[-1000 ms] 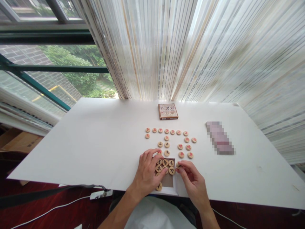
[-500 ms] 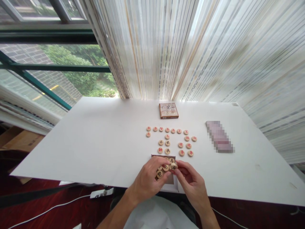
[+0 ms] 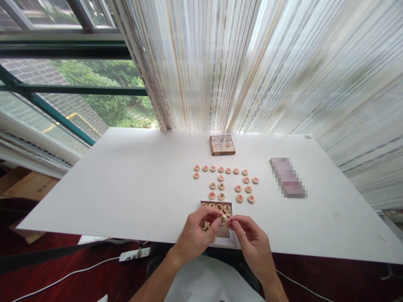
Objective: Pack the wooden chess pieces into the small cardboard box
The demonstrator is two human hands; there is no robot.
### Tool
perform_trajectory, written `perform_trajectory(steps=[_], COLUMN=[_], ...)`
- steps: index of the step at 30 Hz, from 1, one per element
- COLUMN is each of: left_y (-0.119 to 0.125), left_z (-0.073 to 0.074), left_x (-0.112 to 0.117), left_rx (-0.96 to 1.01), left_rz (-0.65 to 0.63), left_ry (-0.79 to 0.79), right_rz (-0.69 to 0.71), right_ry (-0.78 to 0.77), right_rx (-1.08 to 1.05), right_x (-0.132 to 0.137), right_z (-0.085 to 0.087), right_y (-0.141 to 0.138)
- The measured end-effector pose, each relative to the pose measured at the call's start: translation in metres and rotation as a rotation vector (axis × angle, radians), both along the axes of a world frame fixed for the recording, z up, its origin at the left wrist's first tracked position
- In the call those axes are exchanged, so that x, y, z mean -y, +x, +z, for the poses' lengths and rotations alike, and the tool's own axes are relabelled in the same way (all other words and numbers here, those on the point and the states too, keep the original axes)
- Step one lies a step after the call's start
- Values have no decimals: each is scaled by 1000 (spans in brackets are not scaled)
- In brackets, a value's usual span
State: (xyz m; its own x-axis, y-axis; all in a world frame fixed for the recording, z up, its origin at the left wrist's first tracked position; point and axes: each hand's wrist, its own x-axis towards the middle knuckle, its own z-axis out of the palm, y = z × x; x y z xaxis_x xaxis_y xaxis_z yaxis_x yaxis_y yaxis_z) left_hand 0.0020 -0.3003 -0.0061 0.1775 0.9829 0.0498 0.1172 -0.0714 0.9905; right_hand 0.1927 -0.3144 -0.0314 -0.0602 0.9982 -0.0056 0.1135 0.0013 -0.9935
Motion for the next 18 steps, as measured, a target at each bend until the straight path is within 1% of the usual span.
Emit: perform_trajectory(steps=[4,7,12,18], left_y=[-3,-4,-4,-7], left_z=[-4,-7,-10,-5], left_x=[-1,-2,-2,0], left_rx=[237,333,285,178], left_rz=[-3,-13,1,-14], left_ry=[-117,-177,-158,-113], right_rz=[-25,-45,-25,-4], right_ry=[-12,-27,-21,-19], right_rx=[16,23,25,29], right_x=[2,2,3,3], right_z=[-5,-7,-8,-8], right_y=[4,5,3,0])
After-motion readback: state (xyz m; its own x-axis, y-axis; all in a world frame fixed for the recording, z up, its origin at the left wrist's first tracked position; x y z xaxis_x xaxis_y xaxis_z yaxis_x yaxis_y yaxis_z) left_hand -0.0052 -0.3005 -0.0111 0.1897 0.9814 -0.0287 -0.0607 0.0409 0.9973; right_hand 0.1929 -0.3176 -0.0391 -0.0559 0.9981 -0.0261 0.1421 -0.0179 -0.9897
